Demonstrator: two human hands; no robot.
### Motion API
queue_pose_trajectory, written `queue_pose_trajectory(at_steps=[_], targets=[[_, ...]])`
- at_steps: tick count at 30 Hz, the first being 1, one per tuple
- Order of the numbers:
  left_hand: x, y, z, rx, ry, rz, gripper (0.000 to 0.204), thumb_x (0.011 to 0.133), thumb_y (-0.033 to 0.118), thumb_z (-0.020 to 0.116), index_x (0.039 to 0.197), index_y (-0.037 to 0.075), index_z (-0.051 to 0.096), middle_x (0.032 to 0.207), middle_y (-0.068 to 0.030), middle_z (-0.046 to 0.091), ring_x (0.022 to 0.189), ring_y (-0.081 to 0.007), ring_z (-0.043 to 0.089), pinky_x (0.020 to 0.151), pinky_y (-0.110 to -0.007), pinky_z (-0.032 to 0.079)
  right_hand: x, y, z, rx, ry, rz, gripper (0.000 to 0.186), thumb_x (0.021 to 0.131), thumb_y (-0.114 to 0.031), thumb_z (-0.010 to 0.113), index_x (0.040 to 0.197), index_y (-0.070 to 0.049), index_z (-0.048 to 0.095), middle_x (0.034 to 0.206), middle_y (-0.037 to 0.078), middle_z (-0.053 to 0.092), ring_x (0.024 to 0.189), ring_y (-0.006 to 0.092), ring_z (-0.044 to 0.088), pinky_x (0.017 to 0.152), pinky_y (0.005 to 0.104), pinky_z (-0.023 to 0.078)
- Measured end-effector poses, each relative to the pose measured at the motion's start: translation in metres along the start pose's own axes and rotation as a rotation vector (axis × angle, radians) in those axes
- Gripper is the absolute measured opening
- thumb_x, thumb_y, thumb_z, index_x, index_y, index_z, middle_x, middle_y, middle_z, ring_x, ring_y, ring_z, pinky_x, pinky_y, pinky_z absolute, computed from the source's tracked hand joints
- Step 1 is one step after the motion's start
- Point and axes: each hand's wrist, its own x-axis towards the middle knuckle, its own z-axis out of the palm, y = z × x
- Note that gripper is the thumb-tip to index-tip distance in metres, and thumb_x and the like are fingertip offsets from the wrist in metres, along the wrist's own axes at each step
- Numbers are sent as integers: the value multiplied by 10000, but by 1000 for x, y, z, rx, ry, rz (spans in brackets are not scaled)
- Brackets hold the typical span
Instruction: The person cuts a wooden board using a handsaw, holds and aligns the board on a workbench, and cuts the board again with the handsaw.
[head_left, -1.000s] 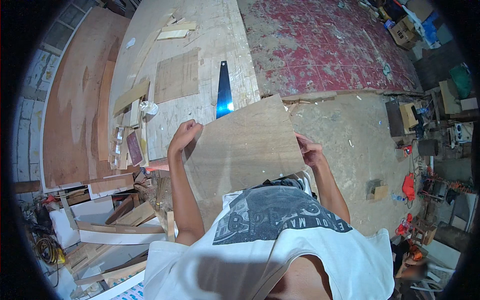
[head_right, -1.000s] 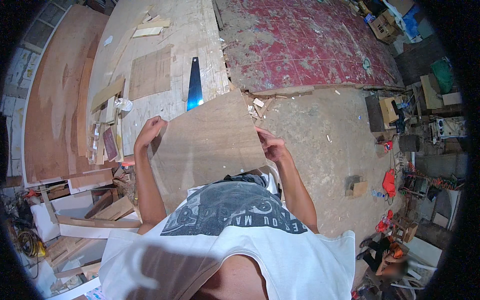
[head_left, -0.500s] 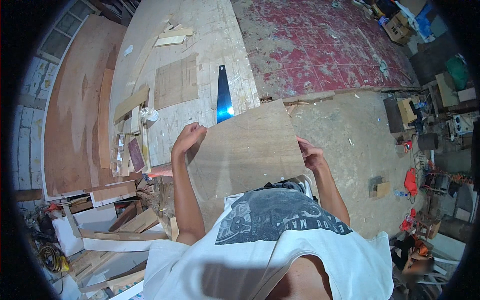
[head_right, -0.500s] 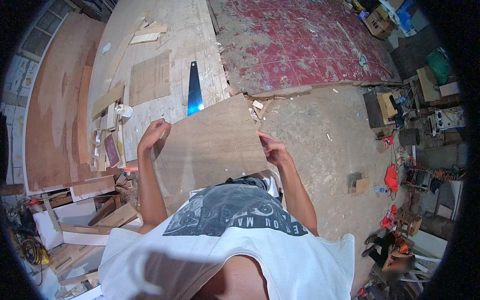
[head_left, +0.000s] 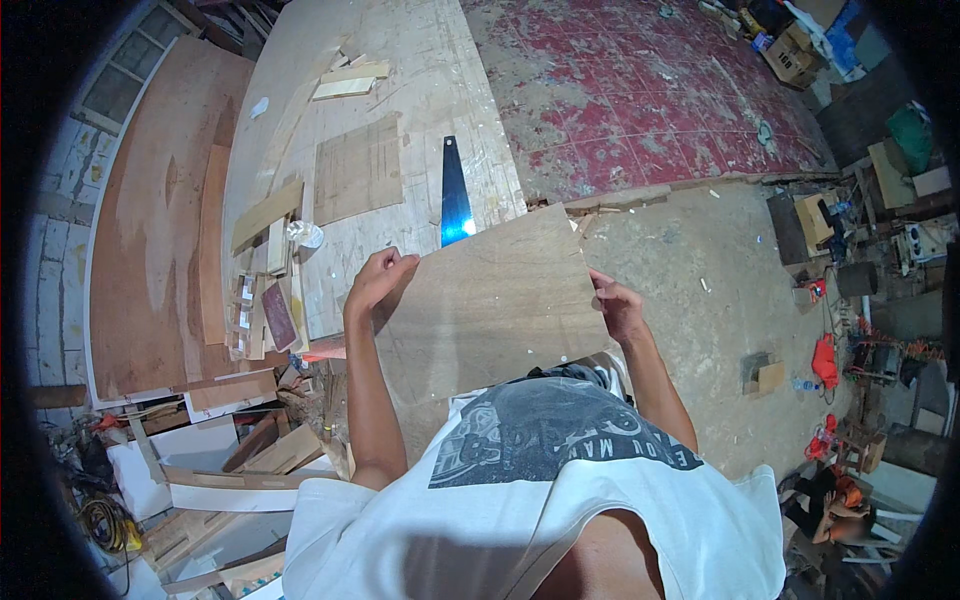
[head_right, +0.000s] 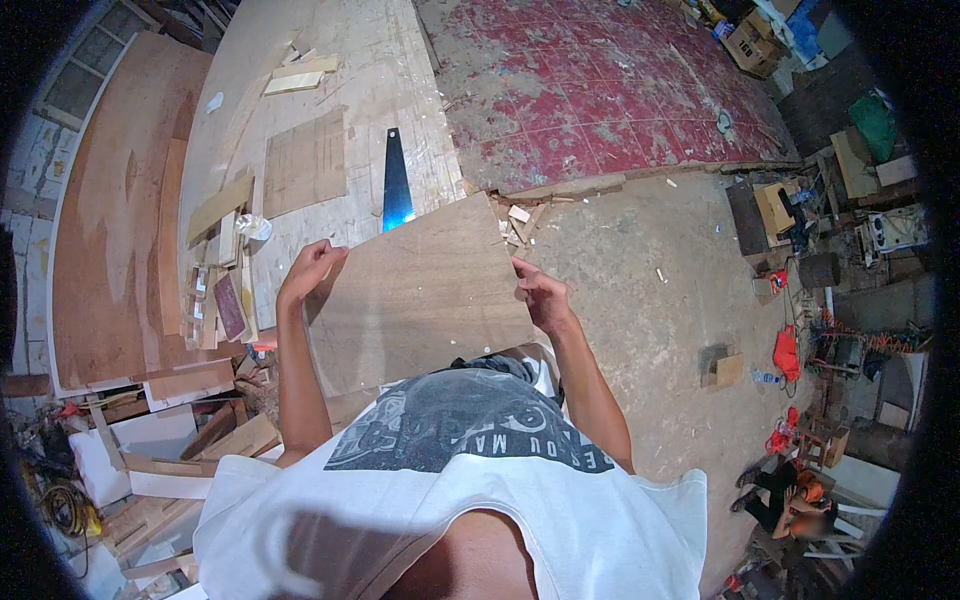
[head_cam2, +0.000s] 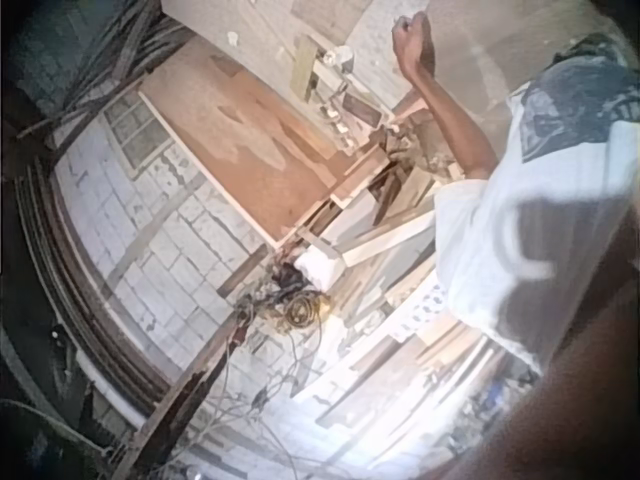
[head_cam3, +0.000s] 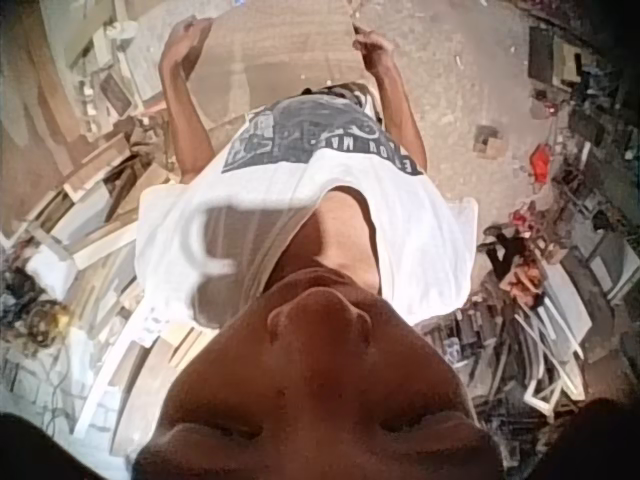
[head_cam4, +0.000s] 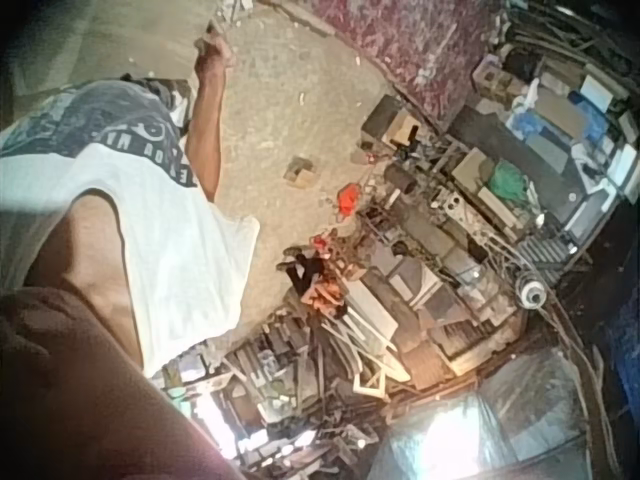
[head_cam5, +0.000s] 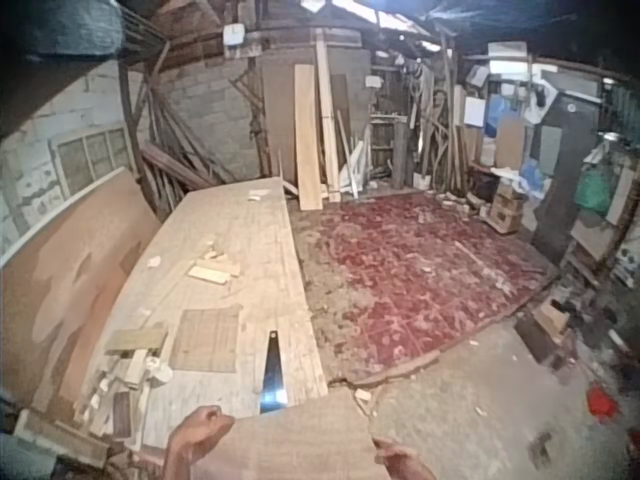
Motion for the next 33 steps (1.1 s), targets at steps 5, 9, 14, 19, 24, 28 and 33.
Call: queue_pose_trajectory(at_steps=[5, 9, 14, 19, 24, 28, 33], targets=[[-5, 2, -10, 28, 31, 8, 436, 851, 392, 707, 656, 74, 481, 638, 42, 420, 634, -74, 368, 556, -260, 313, 2, -7, 30, -104, 44, -76, 606, 731, -199, 603, 1298, 10, 555, 1092, 51, 616, 908, 129, 554, 808, 225, 414], [-7, -7, -26, 41, 57, 49, 459, 834, 428, 736, 684, 52, 521, 634, 21, 480, 627, -87, 409, 567, -265, 364, 8, -12, 52, -406, 16, -143, 416, 818, -117, 636, 1211, 16, 598, 1027, 57, 653, 890, 135, 588, 814, 272, 455], [-10, -26, -50, -27, 76, 95, 468, 828, 442, 744, 699, 46, 531, 632, 10, 500, 619, -93, 420, 571, -269, 372, 7, -13, 95, -469, 59, -174, 361, 835, -96, 657, 1170, 29, 608, 1019, 74, 668, 926, 145, 612, 844, 295, 474], [-20, -23, -64, 54, 137, -32, 472, 820, 450, 745, 712, 36, 544, 639, -8, 537, 630, -98, 455, 591, -272, 396, 17, -1, 116, -474, 92, -192, 332, 839, -90, 653, 1146, 34, 618, 1023, 84, 673, 937, 146, 610, 849, 294, 475], [-21, -30, -73, 122, 260, -11, 482, 814, 485, 730, 744, 34, 576, 627, -30, 556, 611, -125, 478, 612, -293, 417, 31, 3, 132, -577, 78, -201, 345, 831, -86, 648, 1149, 43, 613, 1025, 90, 675, 930, 156, 612, 849, 294, 474], [-20, -23, -77, 109, 307, -28, 522, 815, 526, 709, 710, 28, 592, 595, -40, 543, 605, -137, 488, 618, -303, 419, 39, 8, 141, -613, 115, -231, 358, 829, -94, 653, 1152, 53, 607, 1024, 91, 677, 934, 157, 610, 858, 302, 474], [-14, -25, -87, 151, 290, -86, 640, 790, 576, 726, 555, 6, 552, 478, -6, 438, 514, -113, 410, 527, -305, 362, 30, -5, 149, -196, -4, -210, 444, 845, -179, 608, 1225, 49, 577, 1098, 109, 658, 953, 178, 623, 884, 305, 468]])
